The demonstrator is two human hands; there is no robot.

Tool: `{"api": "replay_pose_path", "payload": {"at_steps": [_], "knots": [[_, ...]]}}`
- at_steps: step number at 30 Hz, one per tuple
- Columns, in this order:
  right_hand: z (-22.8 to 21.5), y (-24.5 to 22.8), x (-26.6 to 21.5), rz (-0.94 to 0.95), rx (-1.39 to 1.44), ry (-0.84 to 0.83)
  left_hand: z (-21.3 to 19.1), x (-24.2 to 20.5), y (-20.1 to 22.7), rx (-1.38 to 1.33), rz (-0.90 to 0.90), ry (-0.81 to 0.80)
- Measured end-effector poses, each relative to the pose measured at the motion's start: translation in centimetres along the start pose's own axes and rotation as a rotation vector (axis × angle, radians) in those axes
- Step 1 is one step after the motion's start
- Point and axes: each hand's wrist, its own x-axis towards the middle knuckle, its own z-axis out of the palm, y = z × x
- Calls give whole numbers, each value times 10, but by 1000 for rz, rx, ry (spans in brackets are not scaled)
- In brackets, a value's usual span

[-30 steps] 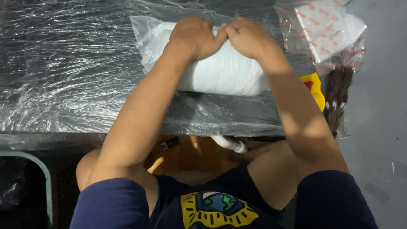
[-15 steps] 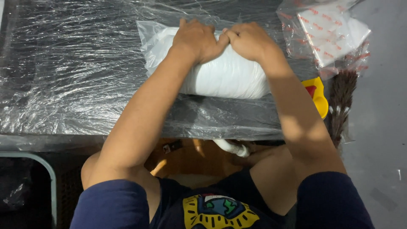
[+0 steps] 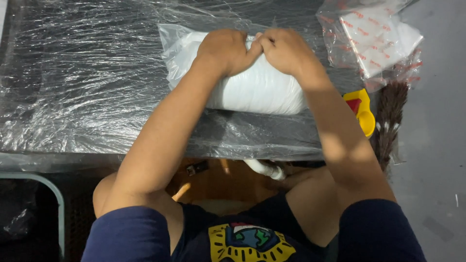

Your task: Packaging a soft white item into a clear plastic bag, sealing it with tape, and then placing it into a black plastic mailer.

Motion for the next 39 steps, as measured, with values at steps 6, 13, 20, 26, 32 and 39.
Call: {"api": "replay_pose_path", "payload": {"at_steps": [6,13,20,26,32,39], "knots": [[-4,-5,2,10,-20,-45,-3,0,2,16,-13,14],[-4,-3,7,56,-29,-127,7,7,-3,18,-7,-16],[6,10,10,60,-26,-128,2,5,-3,-25,38,-5],[-3,-1,7,54,-19,-141,4,5,-4,0,17,21],[-4,-3,9,140,-69,-146,3,10,-5,22,-15,-19],[2,10,13,11,-107,-194,0,10,-2,43,-10,-56]]}}
